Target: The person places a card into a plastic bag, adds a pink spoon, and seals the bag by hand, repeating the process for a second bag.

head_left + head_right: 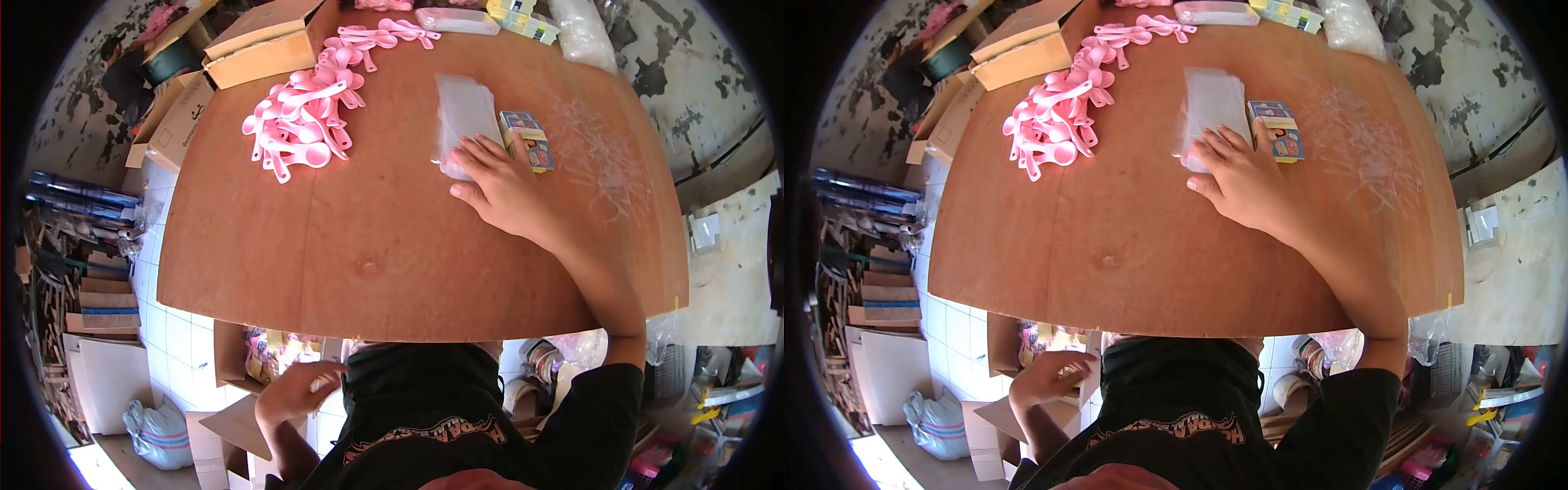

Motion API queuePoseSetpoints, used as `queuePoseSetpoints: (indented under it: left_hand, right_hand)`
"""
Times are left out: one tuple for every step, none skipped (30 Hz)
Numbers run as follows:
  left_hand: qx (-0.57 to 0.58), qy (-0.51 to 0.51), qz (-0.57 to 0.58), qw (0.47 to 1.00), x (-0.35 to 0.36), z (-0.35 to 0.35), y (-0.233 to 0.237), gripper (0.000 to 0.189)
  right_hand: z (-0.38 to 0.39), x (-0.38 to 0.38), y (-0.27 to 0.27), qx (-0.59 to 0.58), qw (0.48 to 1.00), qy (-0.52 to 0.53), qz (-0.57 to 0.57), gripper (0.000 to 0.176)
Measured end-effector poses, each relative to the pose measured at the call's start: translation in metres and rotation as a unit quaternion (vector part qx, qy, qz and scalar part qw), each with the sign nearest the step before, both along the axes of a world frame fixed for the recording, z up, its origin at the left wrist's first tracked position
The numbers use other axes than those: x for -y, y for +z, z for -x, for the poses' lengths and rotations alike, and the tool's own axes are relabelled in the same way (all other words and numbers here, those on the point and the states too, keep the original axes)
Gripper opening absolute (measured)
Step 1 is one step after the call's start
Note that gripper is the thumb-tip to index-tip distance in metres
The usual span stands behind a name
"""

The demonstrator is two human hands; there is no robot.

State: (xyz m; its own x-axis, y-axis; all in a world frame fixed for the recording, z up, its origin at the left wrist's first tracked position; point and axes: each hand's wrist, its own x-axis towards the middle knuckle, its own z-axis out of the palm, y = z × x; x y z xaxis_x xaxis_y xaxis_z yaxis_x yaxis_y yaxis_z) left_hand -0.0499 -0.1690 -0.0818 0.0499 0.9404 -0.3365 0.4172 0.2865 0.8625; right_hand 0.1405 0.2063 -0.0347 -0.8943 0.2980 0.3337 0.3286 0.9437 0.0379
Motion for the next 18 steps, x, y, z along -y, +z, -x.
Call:
queuePoseSetpoints:
  left_hand:
    - [0.073,-0.059,-0.052,0.994,-0.01,-0.007,0.01,0.033]
    - [0.145,-0.109,-0.116,0.977,-0.024,-0.011,0.02,0.035]
    - [0.215,-0.158,-0.179,0.947,-0.039,-0.013,0.027,0.037]
    - [0.253,-0.155,-0.224,0.928,-0.053,-0.014,0.029,0.043]
    - [0.292,-0.151,-0.268,0.906,-0.065,-0.017,0.03,0.049]
    - [0.41,-0.047,-0.25,0.876,-0.074,-0.03,0.034,0.054]
    - [0.52,0.058,-0.226,0.822,-0.085,-0.046,0.038,0.06]
    - [0.527,0.111,-0.242,0.807,-0.104,-0.054,0.04,0.062]
    - [0.533,0.163,-0.257,0.789,-0.125,-0.058,0.042,0.065]
    - [0.537,0.163,-0.259,0.786,-0.139,-0.064,0.042,0.065]
    - [0.54,0.175,-0.237,0.789,-0.153,-0.069,0.041,0.07]
    - [0.543,0.185,-0.214,0.791,-0.16,-0.071,0.041,0.075]
    - [0.546,0.181,-0.215,0.789,-0.162,-0.072,0.042,0.075]
    - [0.561,0.166,-0.167,0.794,-0.164,-0.072,0.044,0.07]
    - [0.573,0.151,-0.119,0.797,-0.166,-0.073,0.044,0.065]
    - [0.603,0.151,-0.126,0.773,-0.171,-0.078,0.033,0.048]
    - [0.605,0.148,-0.124,0.773,-0.171,-0.08,0.034,0.048]
    - [0.6,0.185,-0.123,0.768,-0.171,-0.082,0.036,0.041]
  right_hand:
    - [0.0,-0.001,0.001,0.004,1.0,-0.011,-0.004,0.043]
    - [0.0,0.0,0.003,0.008,1.0,-0.021,-0.009,0.045]
    - [-0.001,0.002,0.006,0.009,1.0,-0.018,-0.012,0.045]
    - [-0.005,0.007,0.013,-0.002,1.0,-0.003,0.001,0.047]
    - [-0.008,0.014,0.02,-0.012,1.0,0.011,0.014,0.048]
    - [-0.012,0.022,0.031,-0.009,1.0,0.013,0.01,0.048]
    - [-0.017,0.033,0.046,0.009,0.998,0.048,0.032,0.05]
    - [-0.022,0.044,0.059,0.028,0.995,0.081,0.055,0.051]
    - [-0.028,0.054,0.068,0.032,0.995,0.082,0.052,0.051]
    - [-0.034,0.064,0.076,0.05,0.987,0.117,0.099,0.053]
    - [-0.039,0.072,0.082,0.066,0.976,0.15,0.147,0.055]
    - [-0.044,0.08,0.087,0.069,0.976,0.147,0.143,0.055]
    - [-0.048,0.086,0.09,0.091,0.97,0.171,0.149,0.054]
    - [-0.051,0.09,0.092,0.112,0.962,0.194,0.156,0.054]
    - [-0.054,0.088,0.092,0.114,0.963,0.188,0.155,0.054]
    - [-0.057,0.085,0.091,0.105,0.951,0.215,0.194,0.052]
    - [-0.059,0.082,0.091,0.095,0.937,0.242,0.232,0.051]
    - [-0.06,0.078,0.095,0.06,0.941,0.232,0.24,0.05]
